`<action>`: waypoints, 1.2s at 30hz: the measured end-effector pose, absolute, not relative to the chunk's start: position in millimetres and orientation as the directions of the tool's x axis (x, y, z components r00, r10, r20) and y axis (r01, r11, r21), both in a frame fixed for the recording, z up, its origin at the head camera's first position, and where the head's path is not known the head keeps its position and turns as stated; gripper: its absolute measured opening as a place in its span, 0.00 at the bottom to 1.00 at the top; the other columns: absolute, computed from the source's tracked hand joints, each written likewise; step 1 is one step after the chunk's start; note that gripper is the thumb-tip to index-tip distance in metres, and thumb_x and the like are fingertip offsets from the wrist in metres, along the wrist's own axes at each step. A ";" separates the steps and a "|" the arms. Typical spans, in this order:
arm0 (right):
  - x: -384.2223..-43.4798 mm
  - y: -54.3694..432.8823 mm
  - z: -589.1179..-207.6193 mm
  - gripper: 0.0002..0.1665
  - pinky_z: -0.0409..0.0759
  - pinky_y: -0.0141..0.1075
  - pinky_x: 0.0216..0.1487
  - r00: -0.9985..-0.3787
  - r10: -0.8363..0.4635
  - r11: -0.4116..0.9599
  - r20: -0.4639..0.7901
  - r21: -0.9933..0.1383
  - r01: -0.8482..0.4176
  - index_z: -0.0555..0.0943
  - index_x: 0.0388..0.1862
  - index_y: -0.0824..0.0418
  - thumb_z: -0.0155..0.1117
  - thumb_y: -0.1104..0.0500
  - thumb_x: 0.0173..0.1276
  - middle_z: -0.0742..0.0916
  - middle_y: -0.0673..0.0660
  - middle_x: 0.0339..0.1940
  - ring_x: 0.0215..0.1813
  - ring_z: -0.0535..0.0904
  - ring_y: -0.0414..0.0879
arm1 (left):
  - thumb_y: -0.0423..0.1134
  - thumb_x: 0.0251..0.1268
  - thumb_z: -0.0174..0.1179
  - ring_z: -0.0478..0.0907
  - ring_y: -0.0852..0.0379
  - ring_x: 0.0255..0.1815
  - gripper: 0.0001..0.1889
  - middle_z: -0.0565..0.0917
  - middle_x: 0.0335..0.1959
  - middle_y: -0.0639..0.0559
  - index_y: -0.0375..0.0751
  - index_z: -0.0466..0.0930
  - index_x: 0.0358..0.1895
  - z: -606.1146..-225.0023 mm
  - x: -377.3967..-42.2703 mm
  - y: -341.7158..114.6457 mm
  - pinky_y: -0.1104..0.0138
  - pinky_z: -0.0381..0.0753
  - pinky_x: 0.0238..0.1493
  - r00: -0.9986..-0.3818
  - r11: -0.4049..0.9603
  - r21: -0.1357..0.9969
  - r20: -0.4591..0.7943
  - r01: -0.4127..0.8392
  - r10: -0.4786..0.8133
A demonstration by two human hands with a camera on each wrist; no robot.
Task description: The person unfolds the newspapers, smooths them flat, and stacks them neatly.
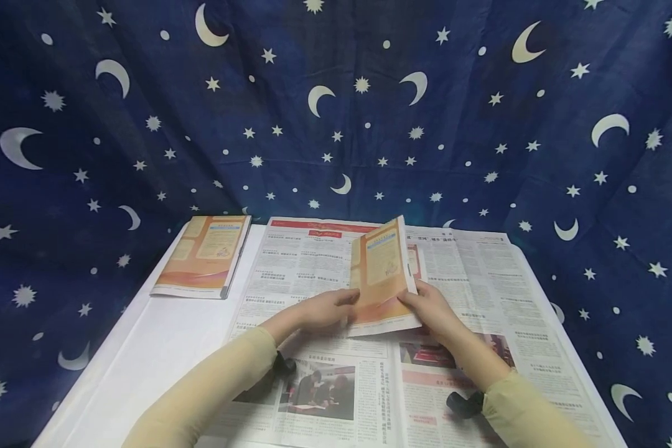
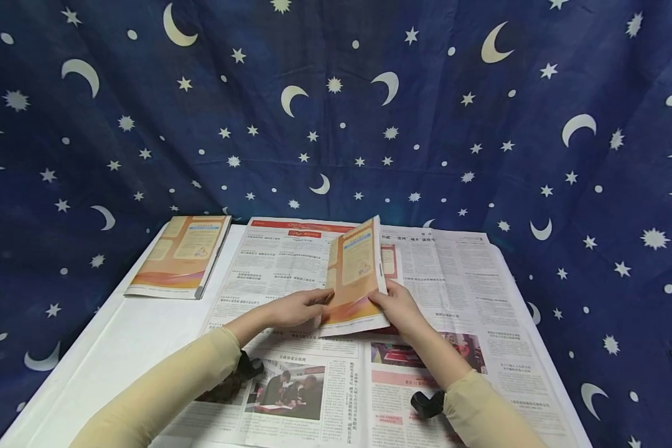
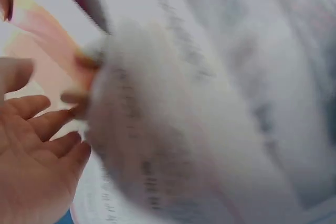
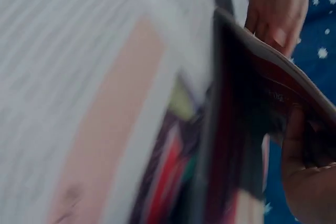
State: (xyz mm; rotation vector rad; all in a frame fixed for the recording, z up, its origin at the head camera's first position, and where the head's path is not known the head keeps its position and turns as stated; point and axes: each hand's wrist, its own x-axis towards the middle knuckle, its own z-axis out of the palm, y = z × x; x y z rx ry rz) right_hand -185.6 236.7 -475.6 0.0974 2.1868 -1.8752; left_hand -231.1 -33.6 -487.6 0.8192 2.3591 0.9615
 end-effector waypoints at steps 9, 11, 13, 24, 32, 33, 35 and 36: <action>-193.3 187.3 -454.5 0.33 0.85 0.46 0.49 -0.949 -0.305 0.158 -0.078 -0.987 0.030 0.71 0.75 0.59 0.63 0.59 0.71 0.86 0.64 0.54 0.48 0.87 0.56 | 0.56 0.84 0.39 0.65 0.40 0.76 0.36 0.63 0.78 0.38 0.34 0.49 0.82 -443.1 -242.1 -45.6 0.51 0.68 0.72 -0.751 0.037 0.977 -0.184 -0.209 0.634; -193.8 176.8 -452.4 0.34 0.84 0.48 0.53 -0.939 -0.336 0.162 -0.073 -0.987 0.019 0.69 0.76 0.57 0.63 0.58 0.72 0.85 0.63 0.57 0.51 0.86 0.55 | 0.60 0.83 0.38 0.67 0.41 0.75 0.38 0.64 0.78 0.39 0.36 0.50 0.82 -436.5 -243.9 -52.2 0.52 0.71 0.70 -0.756 -0.003 0.960 -0.218 -0.279 0.618; -193.5 166.7 -450.7 0.36 0.81 0.49 0.58 -0.932 -0.354 0.192 -0.075 -0.981 0.007 0.67 0.78 0.55 0.65 0.54 0.73 0.84 0.61 0.60 0.54 0.84 0.54 | 0.62 0.83 0.37 0.68 0.41 0.74 0.38 0.64 0.78 0.40 0.38 0.51 0.82 -432.7 -245.6 -59.2 0.52 0.73 0.68 -0.758 -0.013 0.950 -0.242 -0.313 0.606; -189.3 128.6 -456.6 0.38 0.78 0.57 0.62 -0.879 -0.455 0.400 -0.141 -0.914 -0.061 0.66 0.79 0.47 0.65 0.44 0.74 0.76 0.58 0.73 0.68 0.76 0.58 | 0.61 0.81 0.44 0.71 0.39 0.71 0.37 0.67 0.75 0.35 0.35 0.58 0.79 -431.1 -248.8 -91.5 0.52 0.79 0.63 -0.786 0.003 0.938 -0.291 -0.345 0.546; -188.1 128.4 -467.0 0.38 0.66 0.54 0.74 -0.831 -0.548 0.479 -0.094 -0.850 -0.219 0.65 0.80 0.43 0.66 0.46 0.74 0.67 0.53 0.81 0.78 0.64 0.53 | 0.53 0.83 0.45 0.80 0.43 0.61 0.31 0.76 0.66 0.33 0.31 0.64 0.74 -438.0 -250.8 -109.8 0.53 0.84 0.56 -0.822 0.056 0.942 -0.316 -0.330 0.474; -188.3 131.4 -469.7 0.38 0.67 0.55 0.72 -0.835 -0.541 0.481 -0.097 -0.850 -0.214 0.65 0.80 0.44 0.65 0.46 0.75 0.68 0.54 0.80 0.77 0.65 0.54 | 0.51 0.83 0.44 0.82 0.42 0.60 0.29 0.77 0.65 0.33 0.30 0.64 0.73 -439.3 -251.3 -112.3 0.53 0.84 0.55 -0.826 0.062 0.943 -0.316 -0.327 0.467; -189.4 139.2 -475.0 0.37 0.68 0.58 0.71 -0.847 -0.523 0.459 -0.100 -0.870 -0.180 0.66 0.80 0.46 0.64 0.47 0.75 0.70 0.56 0.79 0.76 0.67 0.58 | 0.46 0.84 0.43 0.83 0.44 0.56 0.26 0.79 0.62 0.33 0.28 0.65 0.72 -442.3 -252.5 -117.3 0.54 0.85 0.53 -0.835 0.074 0.945 -0.316 -0.318 0.451; -190.0 144.7 -477.6 0.37 0.68 0.60 0.70 -0.856 -0.506 0.451 -0.106 -0.879 -0.158 0.66 0.80 0.48 0.64 0.47 0.75 0.71 0.58 0.77 0.75 0.67 0.61 | 0.43 0.84 0.42 0.84 0.45 0.55 0.25 0.79 0.61 0.33 0.27 0.64 0.71 -443.9 -253.1 -120.0 0.54 0.85 0.52 -0.839 0.082 0.947 -0.313 -0.310 0.446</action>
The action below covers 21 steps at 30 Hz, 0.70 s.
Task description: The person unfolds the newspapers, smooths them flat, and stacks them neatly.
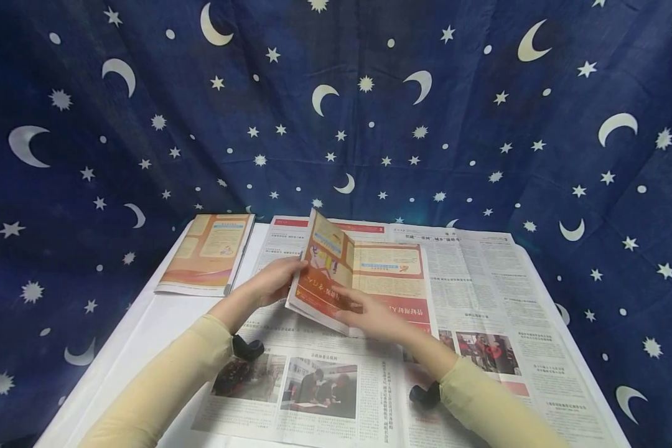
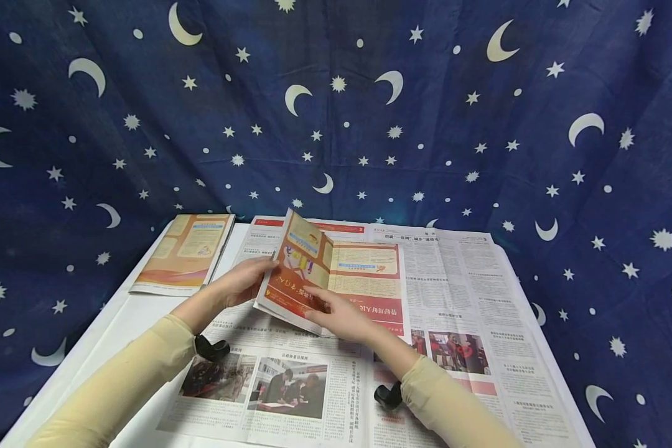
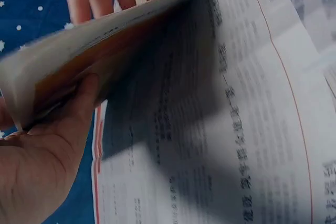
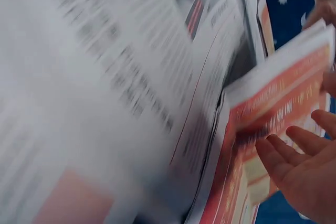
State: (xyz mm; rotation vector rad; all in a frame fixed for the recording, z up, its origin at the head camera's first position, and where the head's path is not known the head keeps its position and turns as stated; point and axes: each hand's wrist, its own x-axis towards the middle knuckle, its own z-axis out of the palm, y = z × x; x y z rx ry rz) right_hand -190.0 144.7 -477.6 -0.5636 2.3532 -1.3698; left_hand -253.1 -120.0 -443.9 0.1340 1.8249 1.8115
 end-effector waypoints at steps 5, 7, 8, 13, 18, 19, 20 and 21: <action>-193.4 179.4 -479.1 0.37 0.66 0.62 0.71 -0.917 -0.378 0.455 -0.125 -0.888 -0.066 0.67 0.79 0.55 0.64 0.47 0.75 0.74 0.63 0.74 0.74 0.68 0.66 | 0.39 0.83 0.42 0.86 0.50 0.46 0.22 0.82 0.53 0.37 0.26 0.67 0.68 -450.2 -256.5 -131.2 0.57 0.87 0.48 -0.857 0.130 0.944 -0.331 -0.305 0.395; -195.3 195.0 -477.7 0.36 0.66 0.61 0.72 -0.944 -0.306 0.494 -0.124 -0.868 -0.046 0.68 0.78 0.57 0.63 0.47 0.75 0.75 0.63 0.74 0.74 0.68 0.65 | 0.38 0.83 0.43 0.86 0.51 0.45 0.21 0.83 0.52 0.37 0.26 0.69 0.67 -452.0 -257.2 -134.9 0.58 0.87 0.47 -0.862 0.147 0.941 -0.339 -0.305 0.378; -197.0 203.4 -477.8 0.35 0.66 0.61 0.72 -0.955 -0.271 0.514 -0.121 -0.857 -0.037 0.69 0.77 0.58 0.62 0.48 0.76 0.75 0.64 0.74 0.74 0.68 0.65 | 0.38 0.83 0.43 0.86 0.51 0.45 0.21 0.83 0.52 0.37 0.26 0.69 0.67 -453.0 -257.6 -136.5 0.58 0.87 0.48 -0.863 0.153 0.940 -0.342 -0.306 0.373; -202.0 245.9 -477.5 0.36 0.63 0.63 0.73 -0.979 -0.115 0.560 -0.169 -0.825 0.076 0.64 0.79 0.61 0.57 0.49 0.79 0.70 0.67 0.76 0.76 0.63 0.67 | 0.37 0.82 0.45 0.86 0.49 0.48 0.23 0.82 0.55 0.35 0.26 0.66 0.71 -461.7 -259.0 -144.5 0.57 0.87 0.49 -0.867 0.203 0.932 -0.356 -0.301 0.349; -202.0 277.2 -475.1 0.40 0.62 0.62 0.73 -0.977 -0.031 0.550 -0.212 -0.820 0.160 0.55 0.82 0.65 0.54 0.48 0.80 0.64 0.71 0.78 0.78 0.59 0.69 | 0.35 0.81 0.47 0.86 0.49 0.48 0.26 0.83 0.56 0.36 0.26 0.61 0.75 -471.9 -259.8 -150.8 0.58 0.87 0.49 -0.872 0.244 0.919 -0.376 -0.309 0.313; -201.8 281.9 -475.2 0.41 0.62 0.62 0.73 -0.975 -0.023 0.535 -0.219 -0.827 0.173 0.53 0.82 0.66 0.54 0.49 0.81 0.64 0.72 0.78 0.78 0.59 0.69 | 0.35 0.81 0.47 0.86 0.49 0.48 0.26 0.83 0.55 0.35 0.25 0.61 0.75 -473.6 -259.7 -151.9 0.58 0.87 0.48 -0.873 0.249 0.918 -0.377 -0.308 0.310; -201.3 286.0 -475.1 0.41 0.63 0.61 0.73 -0.974 -0.020 0.513 -0.226 -0.838 0.184 0.51 0.82 0.67 0.53 0.50 0.81 0.63 0.73 0.78 0.78 0.58 0.70 | 0.35 0.81 0.47 0.86 0.49 0.47 0.26 0.83 0.55 0.35 0.25 0.61 0.75 -475.1 -259.5 -152.9 0.58 0.87 0.48 -0.875 0.259 0.917 -0.376 -0.304 0.306; -200.5 289.1 -474.9 0.42 0.64 0.60 0.73 -0.972 -0.016 0.490 -0.236 -0.849 0.198 0.49 0.82 0.68 0.53 0.51 0.81 0.62 0.74 0.78 0.77 0.59 0.70 | 0.34 0.80 0.47 0.86 0.50 0.47 0.26 0.83 0.55 0.35 0.24 0.60 0.75 -476.8 -259.4 -153.8 0.58 0.87 0.48 -0.875 0.267 0.915 -0.377 -0.301 0.305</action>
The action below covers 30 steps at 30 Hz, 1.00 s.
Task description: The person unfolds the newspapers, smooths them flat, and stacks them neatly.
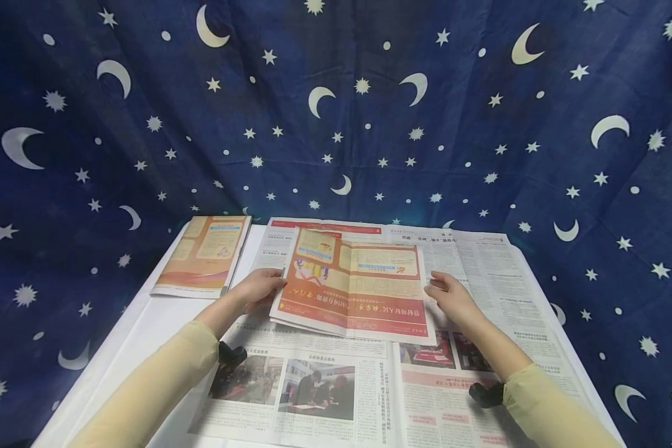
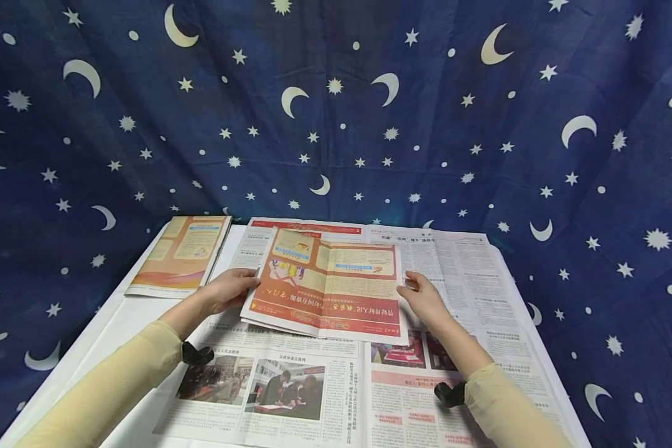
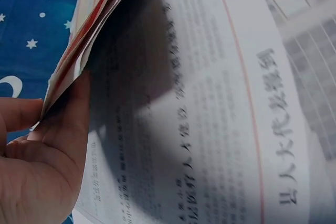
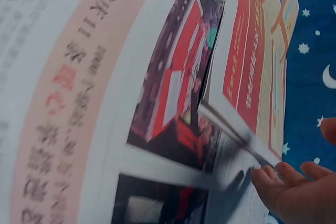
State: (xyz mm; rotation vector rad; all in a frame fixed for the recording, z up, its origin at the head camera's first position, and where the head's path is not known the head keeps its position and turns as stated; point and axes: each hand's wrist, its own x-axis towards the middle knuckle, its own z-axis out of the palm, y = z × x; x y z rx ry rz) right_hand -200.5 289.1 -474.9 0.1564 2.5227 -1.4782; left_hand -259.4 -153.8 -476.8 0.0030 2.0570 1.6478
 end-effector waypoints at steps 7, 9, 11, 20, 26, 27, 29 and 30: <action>-198.7 296.8 -476.9 0.45 0.73 0.52 0.68 -0.937 0.030 0.307 -0.348 -0.889 0.340 0.43 0.83 0.70 0.53 0.54 0.80 0.63 0.75 0.75 0.75 0.63 0.69 | 0.33 0.77 0.53 0.87 0.49 0.44 0.26 0.85 0.49 0.38 0.24 0.65 0.72 -485.2 -256.7 -161.5 0.60 0.87 0.47 -0.886 0.347 0.889 -0.394 -0.299 0.246; -198.9 297.3 -477.0 0.45 0.77 0.49 0.66 -0.927 0.029 0.246 -0.373 -0.897 0.368 0.42 0.83 0.70 0.53 0.56 0.80 0.64 0.75 0.75 0.75 0.64 0.68 | 0.33 0.76 0.54 0.87 0.50 0.43 0.26 0.86 0.48 0.39 0.24 0.66 0.71 -488.2 -256.5 -162.4 0.60 0.87 0.46 -0.884 0.364 0.884 -0.397 -0.295 0.247; -199.5 297.8 -477.0 0.45 0.79 0.46 0.63 -0.920 0.022 0.191 -0.390 -0.902 0.387 0.42 0.83 0.70 0.53 0.57 0.80 0.64 0.74 0.74 0.74 0.65 0.67 | 0.33 0.75 0.55 0.87 0.50 0.42 0.25 0.86 0.46 0.40 0.24 0.68 0.70 -491.4 -256.5 -162.5 0.61 0.87 0.45 -0.883 0.369 0.880 -0.401 -0.299 0.243; -201.5 299.7 -481.3 0.45 0.85 0.37 0.52 -0.906 0.017 0.123 -0.422 -0.899 0.421 0.42 0.82 0.71 0.55 0.59 0.80 0.69 0.73 0.71 0.53 0.84 0.49 | 0.34 0.75 0.56 0.87 0.49 0.44 0.26 0.85 0.48 0.39 0.23 0.67 0.70 -496.9 -255.8 -159.5 0.60 0.87 0.47 -0.888 0.377 0.875 -0.403 -0.303 0.222; -199.8 295.0 -492.7 0.38 0.88 0.44 0.41 -0.931 0.024 0.338 -0.365 -0.873 0.351 0.57 0.79 0.71 0.57 0.58 0.77 0.85 0.67 0.54 0.41 0.88 0.51 | 0.34 0.74 0.57 0.87 0.49 0.42 0.25 0.86 0.45 0.41 0.24 0.69 0.68 -496.8 -255.0 -157.5 0.60 0.87 0.46 -0.887 0.396 0.869 -0.405 -0.297 0.222; -198.7 294.8 -494.7 0.36 0.88 0.44 0.40 -0.937 0.030 0.379 -0.348 -0.863 0.333 0.60 0.78 0.70 0.57 0.58 0.77 0.86 0.66 0.51 0.40 0.89 0.51 | 0.34 0.74 0.57 0.87 0.50 0.42 0.24 0.86 0.44 0.42 0.24 0.71 0.67 -496.7 -254.5 -157.4 0.60 0.87 0.45 -0.887 0.404 0.866 -0.405 -0.294 0.221; -195.9 294.6 -497.6 0.34 0.88 0.43 0.37 -0.950 0.038 0.451 -0.311 -0.843 0.294 0.64 0.76 0.70 0.57 0.58 0.76 0.88 0.63 0.45 0.37 0.88 0.51 | 0.34 0.74 0.58 0.88 0.50 0.41 0.22 0.87 0.43 0.43 0.25 0.73 0.65 -496.3 -253.4 -157.7 0.61 0.87 0.45 -0.887 0.419 0.864 -0.400 -0.281 0.231; -194.5 295.3 -498.7 0.33 0.88 0.43 0.36 -0.954 0.039 0.469 -0.297 -0.837 0.280 0.65 0.75 0.71 0.57 0.59 0.76 0.88 0.62 0.44 0.36 0.88 0.51 | 0.34 0.73 0.58 0.87 0.51 0.40 0.21 0.87 0.42 0.43 0.25 0.75 0.63 -496.2 -252.8 -157.8 0.62 0.87 0.44 -0.887 0.432 0.860 -0.397 -0.271 0.234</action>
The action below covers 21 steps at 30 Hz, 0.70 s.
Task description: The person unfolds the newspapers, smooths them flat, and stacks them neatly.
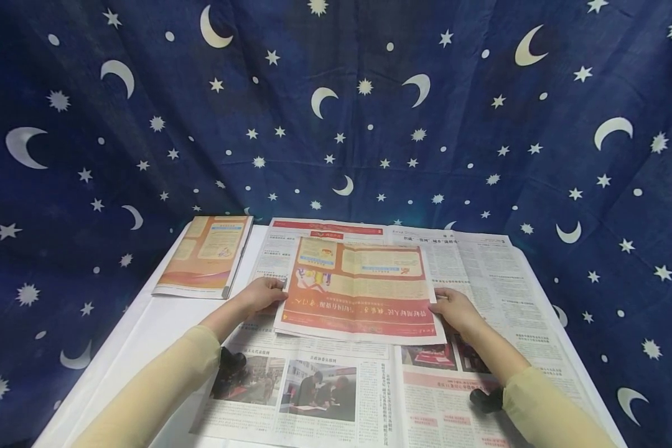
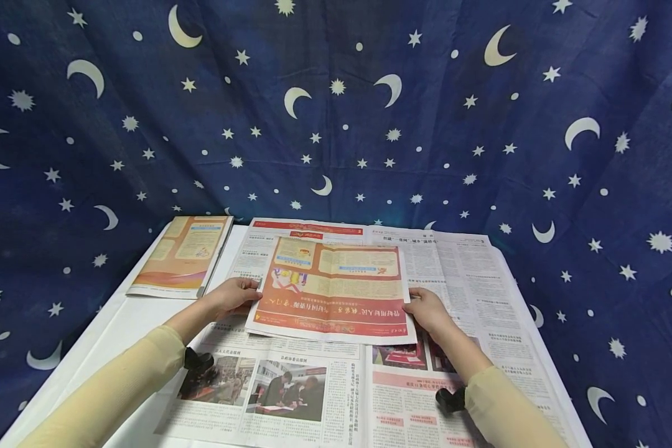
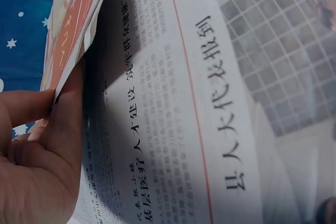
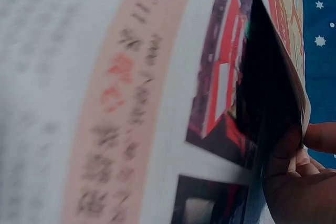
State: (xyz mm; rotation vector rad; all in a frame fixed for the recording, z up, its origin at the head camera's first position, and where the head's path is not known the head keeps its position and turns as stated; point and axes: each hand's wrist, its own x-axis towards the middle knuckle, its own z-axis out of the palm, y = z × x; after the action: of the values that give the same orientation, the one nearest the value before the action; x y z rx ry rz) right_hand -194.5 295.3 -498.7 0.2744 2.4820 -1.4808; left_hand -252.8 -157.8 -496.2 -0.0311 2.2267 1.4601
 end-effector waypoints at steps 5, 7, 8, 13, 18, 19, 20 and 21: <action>-182.6 300.7 -499.7 0.34 0.87 0.42 0.37 -0.957 0.022 0.488 -0.290 -0.832 0.264 0.63 0.75 0.73 0.58 0.59 0.75 0.88 0.63 0.45 0.37 0.88 0.51 | 0.34 0.71 0.61 0.85 0.54 0.35 0.15 0.87 0.37 0.45 0.27 0.82 0.54 -495.0 -246.2 -158.5 0.65 0.85 0.38 -0.880 0.490 0.844 -0.388 -0.220 0.273; -176.1 303.2 -499.6 0.36 0.87 0.42 0.38 -0.952 0.010 0.494 -0.306 -0.827 0.271 0.62 0.75 0.74 0.59 0.59 0.75 0.88 0.63 0.46 0.38 0.88 0.51 | 0.34 0.71 0.62 0.84 0.55 0.33 0.12 0.87 0.36 0.46 0.29 0.83 0.49 -494.5 -242.3 -159.1 0.66 0.85 0.35 -0.872 0.505 0.837 -0.395 -0.211 0.289; -172.6 304.2 -499.4 0.37 0.87 0.42 0.39 -0.950 0.005 0.500 -0.312 -0.822 0.273 0.61 0.75 0.74 0.60 0.59 0.75 0.87 0.62 0.47 0.39 0.88 0.51 | 0.35 0.70 0.63 0.84 0.55 0.32 0.10 0.87 0.35 0.46 0.30 0.84 0.47 -494.8 -240.5 -159.5 0.67 0.84 0.33 -0.869 0.516 0.832 -0.396 -0.204 0.296; -158.1 307.5 -497.8 0.39 0.86 0.43 0.43 -0.942 -0.023 0.519 -0.334 -0.810 0.275 0.59 0.76 0.74 0.62 0.59 0.74 0.88 0.60 0.46 0.41 0.87 0.51 | 0.34 0.69 0.64 0.83 0.56 0.27 0.06 0.86 0.31 0.47 0.33 0.83 0.40 -496.0 -230.5 -160.3 0.68 0.83 0.28 -0.859 0.538 0.819 -0.411 -0.199 0.307; -150.5 308.0 -498.4 0.39 0.87 0.44 0.40 -0.941 -0.033 0.492 -0.338 -0.825 0.279 0.58 0.76 0.74 0.61 0.61 0.75 0.88 0.60 0.42 0.40 0.88 0.53 | 0.33 0.67 0.65 0.81 0.57 0.24 0.06 0.84 0.28 0.46 0.34 0.81 0.35 -494.9 -223.0 -159.2 0.69 0.82 0.25 -0.862 0.569 0.807 -0.395 -0.160 0.317; -149.9 307.7 -498.9 0.38 0.87 0.44 0.39 -0.942 -0.033 0.488 -0.335 -0.827 0.277 0.57 0.76 0.74 0.61 0.62 0.75 0.88 0.60 0.41 0.39 0.88 0.53 | 0.34 0.67 0.66 0.80 0.57 0.24 0.06 0.83 0.28 0.46 0.35 0.80 0.34 -493.9 -221.8 -159.0 0.70 0.81 0.24 -0.866 0.585 0.798 -0.387 -0.144 0.315; -149.8 307.3 -499.3 0.38 0.87 0.43 0.38 -0.944 -0.033 0.493 -0.328 -0.827 0.270 0.58 0.76 0.74 0.61 0.62 0.75 0.88 0.60 0.40 0.38 0.88 0.53 | 0.34 0.67 0.66 0.80 0.57 0.24 0.06 0.83 0.28 0.46 0.35 0.80 0.34 -493.1 -220.8 -158.7 0.70 0.81 0.24 -0.870 0.596 0.792 -0.383 -0.136 0.310; -149.7 306.9 -499.7 0.38 0.87 0.43 0.38 -0.946 -0.034 0.502 -0.321 -0.824 0.262 0.57 0.76 0.74 0.61 0.62 0.75 0.88 0.59 0.39 0.37 0.88 0.52 | 0.34 0.67 0.67 0.81 0.57 0.23 0.07 0.83 0.27 0.46 0.35 0.80 0.33 -492.3 -220.1 -158.3 0.69 0.81 0.24 -0.875 0.611 0.782 -0.376 -0.123 0.304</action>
State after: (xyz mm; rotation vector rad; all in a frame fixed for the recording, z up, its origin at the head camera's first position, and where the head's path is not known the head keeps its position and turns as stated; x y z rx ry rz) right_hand -149.7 306.9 -499.7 0.1918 2.4534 -1.4208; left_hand -220.1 -158.3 -492.3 0.1435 2.3590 1.1954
